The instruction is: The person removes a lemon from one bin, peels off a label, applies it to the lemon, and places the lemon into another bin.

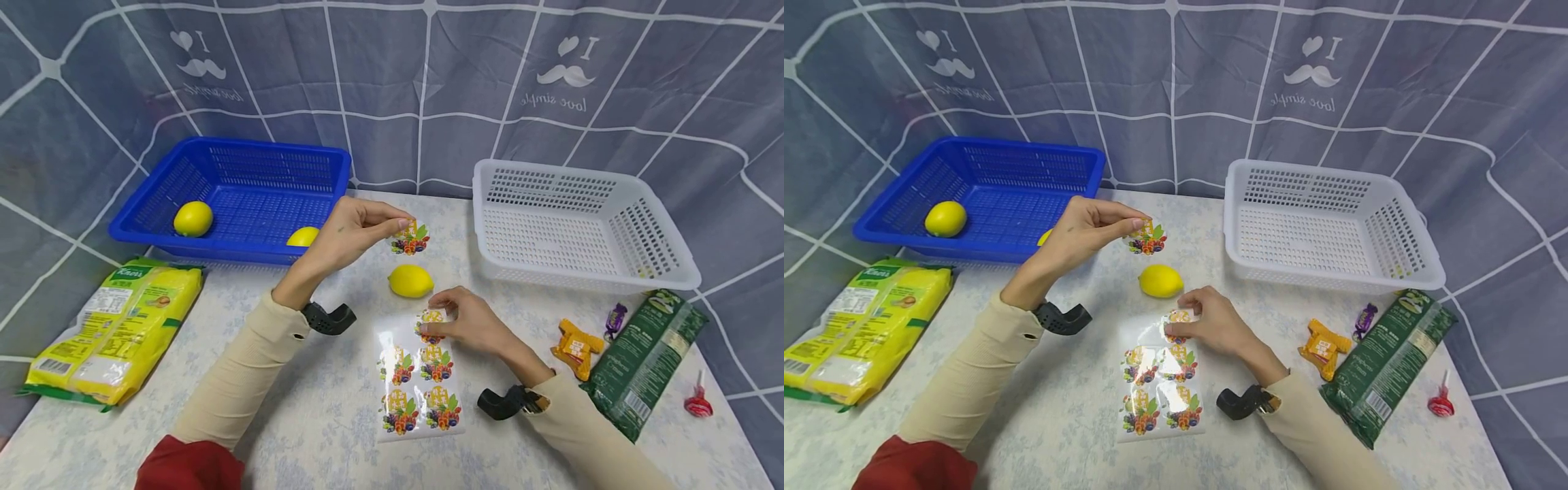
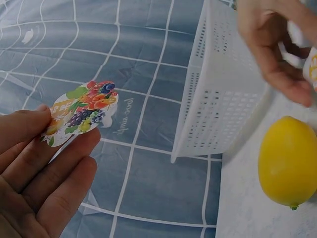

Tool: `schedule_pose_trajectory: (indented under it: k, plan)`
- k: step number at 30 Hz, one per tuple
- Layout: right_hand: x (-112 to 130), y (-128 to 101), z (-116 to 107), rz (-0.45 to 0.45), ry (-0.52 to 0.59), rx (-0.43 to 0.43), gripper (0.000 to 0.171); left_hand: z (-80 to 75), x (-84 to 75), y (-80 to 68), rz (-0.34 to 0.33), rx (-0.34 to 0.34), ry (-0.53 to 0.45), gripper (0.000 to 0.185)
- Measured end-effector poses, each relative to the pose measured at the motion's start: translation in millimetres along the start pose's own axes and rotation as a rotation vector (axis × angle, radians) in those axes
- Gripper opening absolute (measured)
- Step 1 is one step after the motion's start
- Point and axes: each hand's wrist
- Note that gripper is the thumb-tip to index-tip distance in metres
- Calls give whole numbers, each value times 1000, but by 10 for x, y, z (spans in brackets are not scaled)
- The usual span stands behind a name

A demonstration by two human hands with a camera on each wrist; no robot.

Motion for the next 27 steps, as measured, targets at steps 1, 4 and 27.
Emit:
schedule_pose_trajectory:
  k: [1, 4, 27]
  plan:
    - [25, 18, -18, -3, -49, -42, 57, -3, 4, 1, 1, 1, 1, 19]
    - [61, 116, -81, -5, -33, -114, 63, -11, 6, 1, 2, 5, 1, 19]
    - [223, 613, -30, -157, 212, 34, 50, 3, 1, -5, -7, 84, 14, 17]
Point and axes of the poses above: each hand's wrist, its own y-axis towards the middle knuckle, its own z-axis out of the palm, x = y × z, and after that the axes turned 5 degrees about -x, right-handed
